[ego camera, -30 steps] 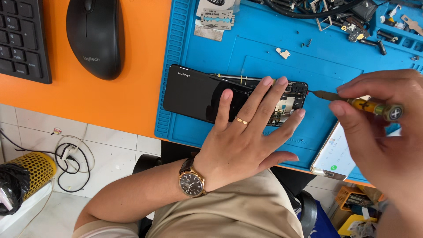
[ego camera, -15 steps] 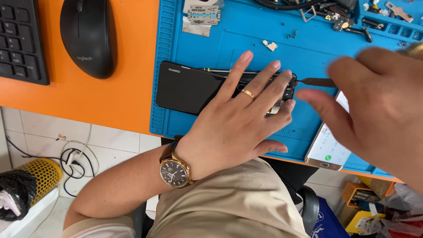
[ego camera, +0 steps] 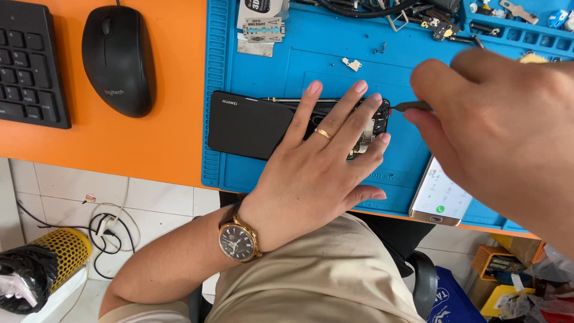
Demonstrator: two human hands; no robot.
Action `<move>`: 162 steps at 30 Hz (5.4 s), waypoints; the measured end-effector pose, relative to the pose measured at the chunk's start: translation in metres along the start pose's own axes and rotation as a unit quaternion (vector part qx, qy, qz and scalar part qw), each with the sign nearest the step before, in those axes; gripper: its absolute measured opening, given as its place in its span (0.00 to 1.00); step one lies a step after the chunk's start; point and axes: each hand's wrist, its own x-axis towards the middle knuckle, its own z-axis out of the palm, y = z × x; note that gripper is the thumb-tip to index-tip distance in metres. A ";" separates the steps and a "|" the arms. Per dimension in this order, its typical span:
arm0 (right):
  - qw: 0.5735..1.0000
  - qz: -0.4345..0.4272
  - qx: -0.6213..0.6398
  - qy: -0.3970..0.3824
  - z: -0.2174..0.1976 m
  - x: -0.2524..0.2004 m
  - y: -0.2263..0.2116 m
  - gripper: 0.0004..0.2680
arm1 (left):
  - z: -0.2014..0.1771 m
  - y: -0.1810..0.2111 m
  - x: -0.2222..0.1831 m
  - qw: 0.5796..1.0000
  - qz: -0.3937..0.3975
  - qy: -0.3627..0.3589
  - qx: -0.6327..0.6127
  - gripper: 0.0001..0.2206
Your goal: The person works on a disassembled Huawei smartphone placed on a blue mat. They use a screwdriver to manipulate internal components and connectors, occasionally adjusting the phone's position with their hands.
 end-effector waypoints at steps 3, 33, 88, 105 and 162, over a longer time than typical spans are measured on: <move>0.999 0.000 -0.037 -0.003 -0.004 0.000 -0.003 0.21 | 0.001 0.014 -0.004 0.999 -0.038 -0.003 0.035 0.29; 0.996 0.049 0.066 -0.018 0.001 -0.002 -0.013 0.23 | 0.054 0.039 -0.024 0.950 -0.089 0.122 0.272 0.38; 0.659 0.404 0.583 0.251 0.040 -0.123 -0.003 0.07 | 0.067 0.042 -0.026 0.975 -0.104 0.003 0.198 0.39; 0.636 0.412 0.561 0.334 0.100 -0.079 0.015 0.12 | 0.069 0.052 -0.028 0.976 -0.157 0.018 0.152 0.35; 0.570 0.339 0.712 0.230 -0.055 -0.067 -0.126 0.13 | 0.045 0.029 -0.046 0.940 -0.101 0.238 -0.223 0.07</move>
